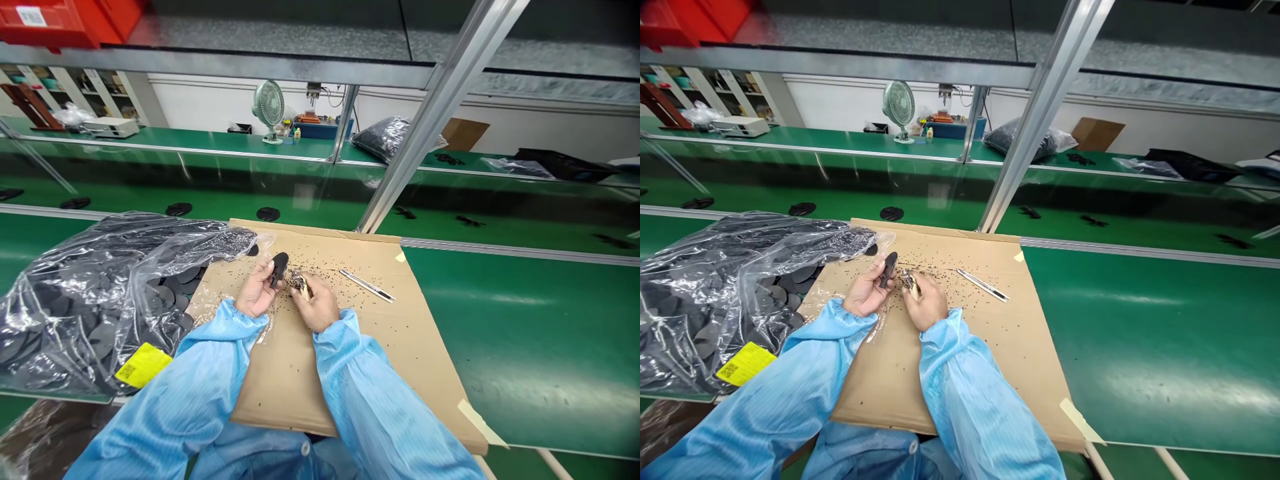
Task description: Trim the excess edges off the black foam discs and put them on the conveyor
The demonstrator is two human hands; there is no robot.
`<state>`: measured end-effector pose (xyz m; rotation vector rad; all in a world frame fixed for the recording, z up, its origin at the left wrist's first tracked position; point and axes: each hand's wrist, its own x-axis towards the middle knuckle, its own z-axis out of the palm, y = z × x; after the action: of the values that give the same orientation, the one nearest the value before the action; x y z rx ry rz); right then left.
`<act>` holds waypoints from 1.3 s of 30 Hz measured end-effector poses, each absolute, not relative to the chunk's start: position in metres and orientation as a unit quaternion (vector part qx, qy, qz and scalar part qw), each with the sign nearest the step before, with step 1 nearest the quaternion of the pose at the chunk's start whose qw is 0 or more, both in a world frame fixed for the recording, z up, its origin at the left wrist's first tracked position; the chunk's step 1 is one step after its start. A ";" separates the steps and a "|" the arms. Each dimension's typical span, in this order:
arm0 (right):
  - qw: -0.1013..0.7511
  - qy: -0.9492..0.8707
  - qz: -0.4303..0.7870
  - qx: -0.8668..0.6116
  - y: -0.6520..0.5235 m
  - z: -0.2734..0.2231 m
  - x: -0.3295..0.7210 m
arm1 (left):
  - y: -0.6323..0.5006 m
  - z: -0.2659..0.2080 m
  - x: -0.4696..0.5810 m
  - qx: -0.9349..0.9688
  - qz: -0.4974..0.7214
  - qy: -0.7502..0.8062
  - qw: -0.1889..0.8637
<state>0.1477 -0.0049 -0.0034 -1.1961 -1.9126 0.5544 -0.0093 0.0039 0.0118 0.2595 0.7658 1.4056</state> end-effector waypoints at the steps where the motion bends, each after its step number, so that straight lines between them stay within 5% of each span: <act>1: 0.386 -0.764 0.212 -0.471 -0.006 -0.004 0.147 | 0.004 0.012 -0.010 0.106 0.623 0.341 0.696; 8: 0.274 -0.830 0.167 -0.457 -0.013 0.005 0.146 | 0.000 0.016 -0.013 0.122 0.577 0.310 0.746; 26: 0.226 -0.842 0.179 -0.455 -0.015 0.014 0.147 | -0.002 0.012 -0.015 0.199 0.540 0.312 0.756; 39: 0.112 -0.864 0.166 -0.462 -0.014 0.027 0.154 | -0.002 0.007 -0.013 0.225 0.535 0.357 0.732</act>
<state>0.1537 -0.0136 0.0273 -1.3555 -2.5379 0.4866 -0.0129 -0.0025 0.0074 0.4945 0.7857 1.1766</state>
